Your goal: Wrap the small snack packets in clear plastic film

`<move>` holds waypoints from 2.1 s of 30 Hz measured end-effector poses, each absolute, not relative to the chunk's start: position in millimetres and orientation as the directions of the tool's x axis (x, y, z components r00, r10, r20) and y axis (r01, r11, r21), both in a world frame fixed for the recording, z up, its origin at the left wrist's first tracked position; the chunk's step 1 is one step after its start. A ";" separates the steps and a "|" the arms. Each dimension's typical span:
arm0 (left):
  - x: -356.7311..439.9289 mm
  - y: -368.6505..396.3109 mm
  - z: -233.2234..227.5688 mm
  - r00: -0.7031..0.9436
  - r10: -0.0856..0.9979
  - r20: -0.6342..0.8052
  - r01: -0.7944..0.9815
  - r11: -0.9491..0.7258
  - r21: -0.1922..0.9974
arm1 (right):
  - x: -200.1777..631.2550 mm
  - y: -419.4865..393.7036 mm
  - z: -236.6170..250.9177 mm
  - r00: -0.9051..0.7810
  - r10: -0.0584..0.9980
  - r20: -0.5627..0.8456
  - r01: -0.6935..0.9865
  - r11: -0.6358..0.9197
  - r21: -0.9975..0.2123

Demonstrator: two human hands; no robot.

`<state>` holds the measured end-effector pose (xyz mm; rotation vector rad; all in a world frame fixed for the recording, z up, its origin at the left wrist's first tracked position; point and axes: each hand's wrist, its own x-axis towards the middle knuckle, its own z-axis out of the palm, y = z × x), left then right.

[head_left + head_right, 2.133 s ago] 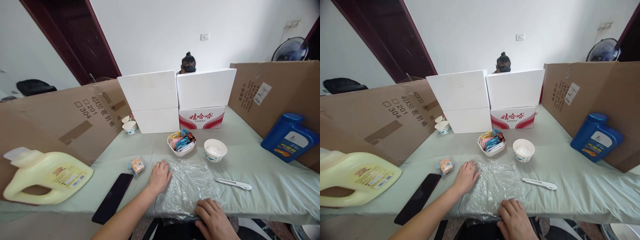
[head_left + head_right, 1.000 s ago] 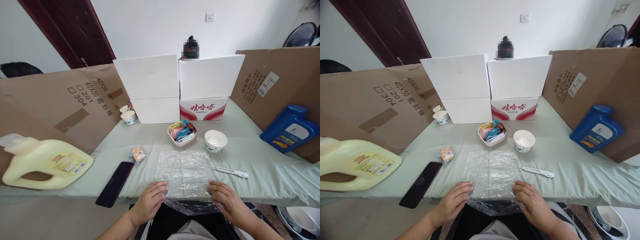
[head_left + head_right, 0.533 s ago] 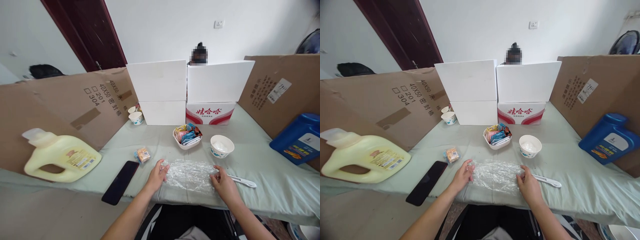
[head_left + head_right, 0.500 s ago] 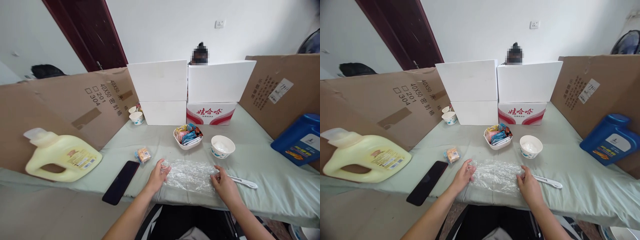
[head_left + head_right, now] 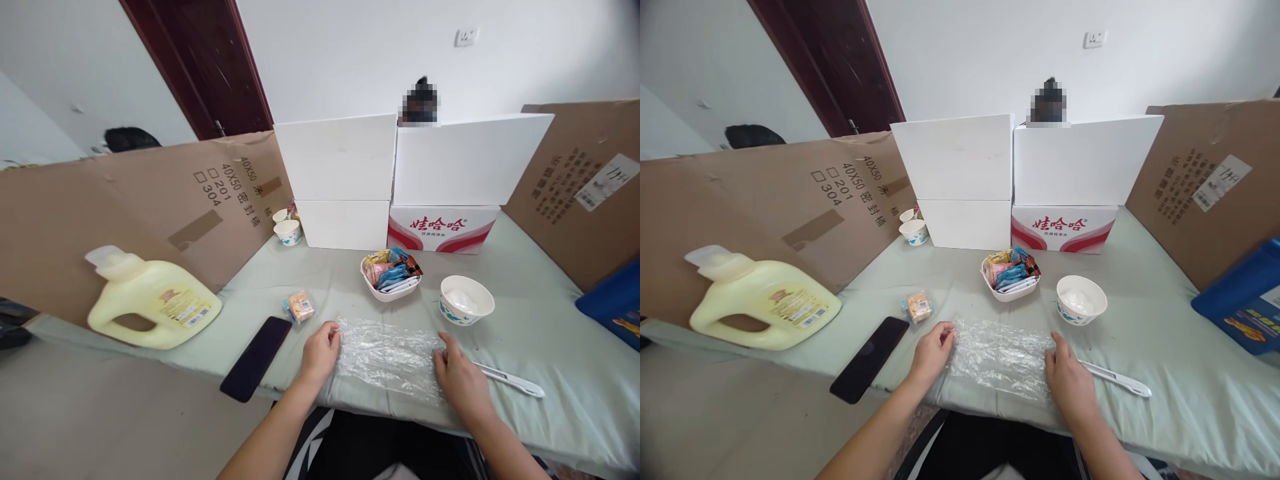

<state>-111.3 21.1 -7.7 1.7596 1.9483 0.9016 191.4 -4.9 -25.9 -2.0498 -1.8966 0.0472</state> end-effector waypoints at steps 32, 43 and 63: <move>-108.6 70.6 6.4 0.031 0.996 0.083 0.899 -0.064 0.433 | 195.7 -3.1 -34.7 -0.071 0.983 0.168 0.997 0.067 0.027; -47.3 36.7 3.2 0.697 0.704 0.139 0.660 -0.705 0.261 | 191.0 -2.5 -28.6 -0.112 0.983 0.146 0.992 0.102 0.079; -114.7 29.6 -9.9 0.520 0.854 0.015 0.833 -0.511 0.212 | 166.6 -2.1 -36.4 -0.423 0.898 0.123 0.894 0.436 -0.106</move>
